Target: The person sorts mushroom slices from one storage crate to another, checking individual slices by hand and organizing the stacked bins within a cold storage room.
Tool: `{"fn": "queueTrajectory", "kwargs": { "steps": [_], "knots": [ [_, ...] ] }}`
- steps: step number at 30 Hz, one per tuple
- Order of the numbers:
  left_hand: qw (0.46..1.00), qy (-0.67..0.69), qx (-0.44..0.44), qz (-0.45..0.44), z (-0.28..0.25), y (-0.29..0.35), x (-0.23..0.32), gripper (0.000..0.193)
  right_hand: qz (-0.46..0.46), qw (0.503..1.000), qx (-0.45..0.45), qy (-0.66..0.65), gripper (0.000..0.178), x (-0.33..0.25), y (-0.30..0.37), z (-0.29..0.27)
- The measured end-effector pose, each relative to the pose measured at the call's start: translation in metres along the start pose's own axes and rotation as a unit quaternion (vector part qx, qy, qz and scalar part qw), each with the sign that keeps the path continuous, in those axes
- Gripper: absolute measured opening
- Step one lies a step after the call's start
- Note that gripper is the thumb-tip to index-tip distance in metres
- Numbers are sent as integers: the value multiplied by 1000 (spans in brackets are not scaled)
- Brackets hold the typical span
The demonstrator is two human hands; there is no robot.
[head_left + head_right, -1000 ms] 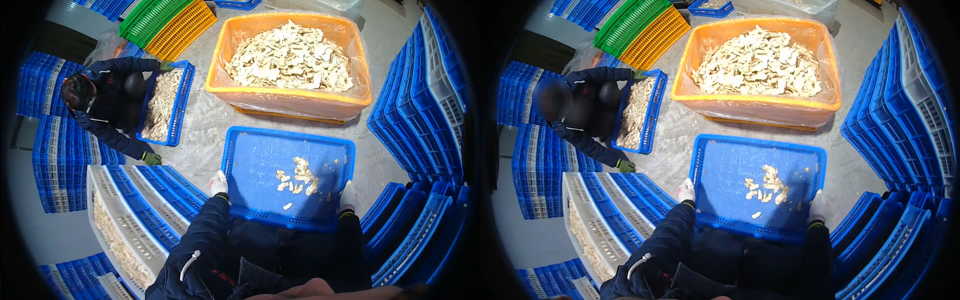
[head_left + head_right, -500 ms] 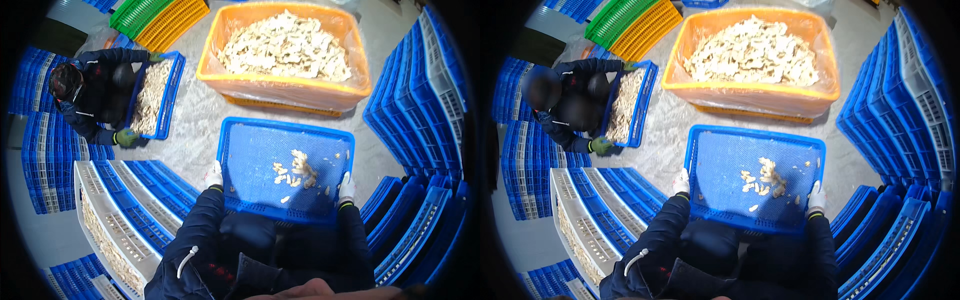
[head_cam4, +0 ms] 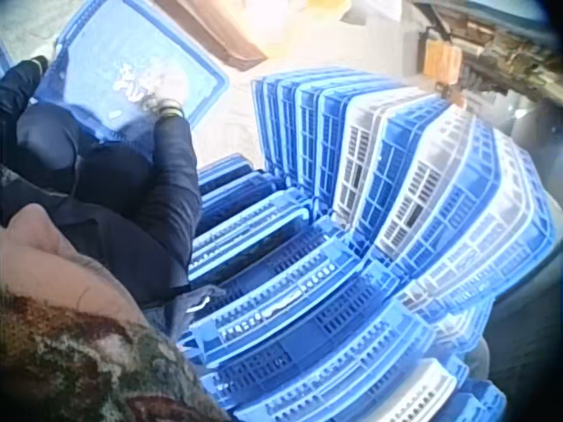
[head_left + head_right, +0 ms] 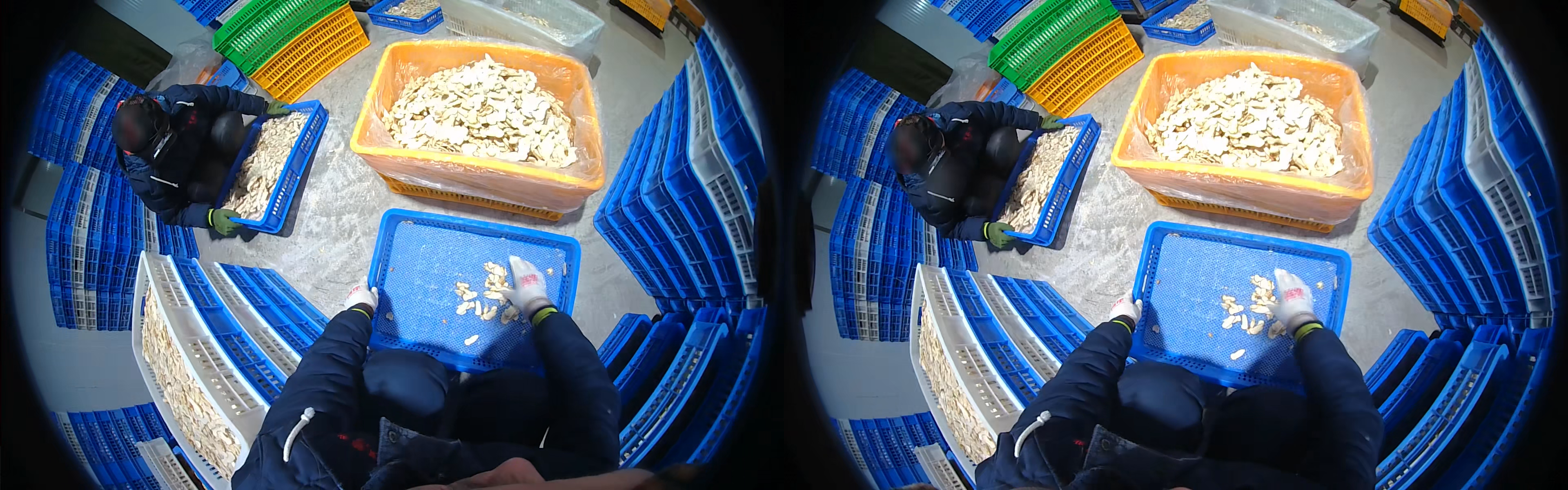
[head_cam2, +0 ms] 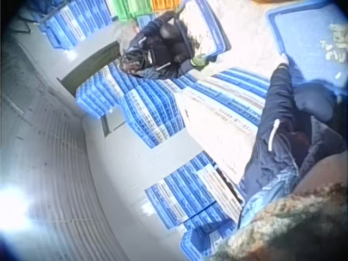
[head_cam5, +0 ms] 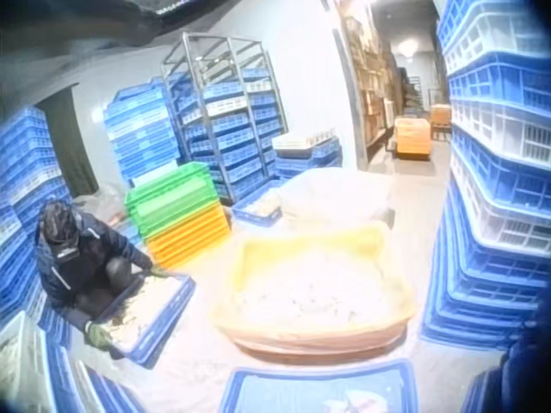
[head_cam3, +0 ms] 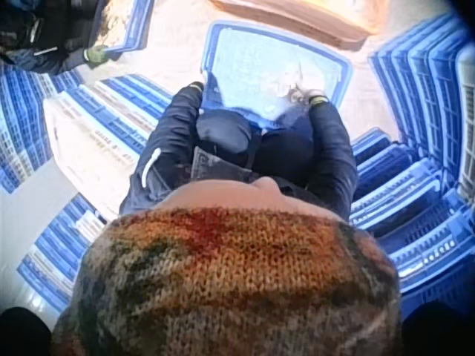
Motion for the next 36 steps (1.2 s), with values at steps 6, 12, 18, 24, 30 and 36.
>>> {"fn": "queueTrajectory", "kwargs": {
  "steps": [6,12,18,24,30,36],
  "knots": [
    [997,-56,20,57,-9,10,20,46,86,988,30,123,88,-17,-33,82],
    [995,-74,-69,3,4,26,0,48,78,983,-16,166,81,-13,-26,96],
    [988,-77,-131,8,0,34,-9,47,90,985,-69,129,55,-26,-2,92],
    [992,-39,-123,13,2,29,-3,46,74,980,-60,173,42,-21,-1,77],
    [958,-30,218,184,-20,32,21,61,-31,982,-127,140,57,-54,-23,20],
    [925,-86,92,358,-16,2,103,50,43,991,-115,59,82,-70,-58,-25]
  ]
}}
Point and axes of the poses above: each hand's wrist, its own y-axis away from the middle knuckle, its own z-axis out of the palm, x = y × z, the point moved 2 cm from there along -y, towards the middle knuckle, and after that the axes turned 6 degrees about z, right-handed, at the moved point
